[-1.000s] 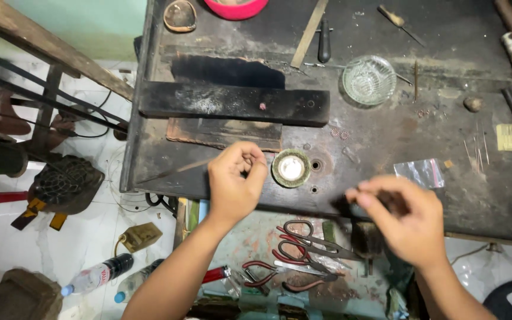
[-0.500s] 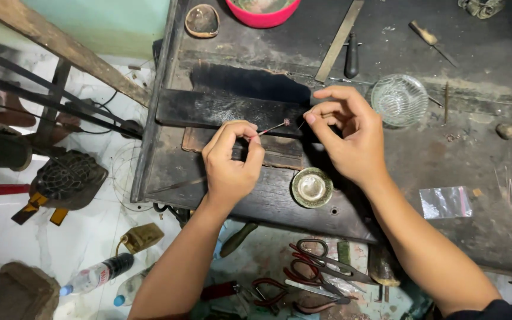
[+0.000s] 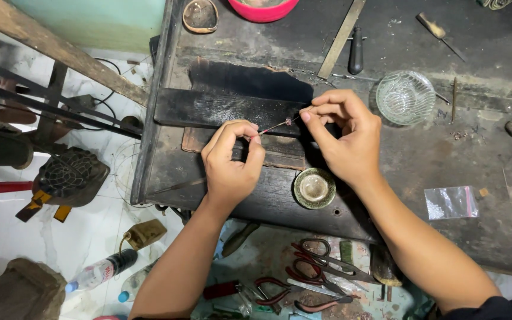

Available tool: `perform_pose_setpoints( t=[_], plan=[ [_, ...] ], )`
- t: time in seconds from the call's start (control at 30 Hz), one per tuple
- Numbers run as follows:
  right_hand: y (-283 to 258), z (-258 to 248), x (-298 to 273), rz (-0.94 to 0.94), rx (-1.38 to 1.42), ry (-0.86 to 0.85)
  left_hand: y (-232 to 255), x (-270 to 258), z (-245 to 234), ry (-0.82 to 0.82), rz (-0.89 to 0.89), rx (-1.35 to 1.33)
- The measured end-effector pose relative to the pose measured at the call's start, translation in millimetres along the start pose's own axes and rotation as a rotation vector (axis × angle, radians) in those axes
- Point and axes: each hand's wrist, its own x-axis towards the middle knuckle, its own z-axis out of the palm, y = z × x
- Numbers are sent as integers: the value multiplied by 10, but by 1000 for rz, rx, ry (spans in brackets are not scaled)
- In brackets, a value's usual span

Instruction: Assembling small jewelry components and soldering them together using a torch at a workbench

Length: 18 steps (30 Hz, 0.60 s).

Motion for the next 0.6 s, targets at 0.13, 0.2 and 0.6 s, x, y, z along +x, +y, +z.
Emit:
perform_pose_setpoints(
  t=[0.13,0.2,0.6],
  plan=[
    [-8,0,10,-7,-12,6,-10,1,-1,-3,9,3],
    [-12,4,19,-11,-14,3,-17,1,2,-3,11,7],
    [-32,15,25,-52,-52,-1,-7,-2,4,-7,8,3]
  ],
)
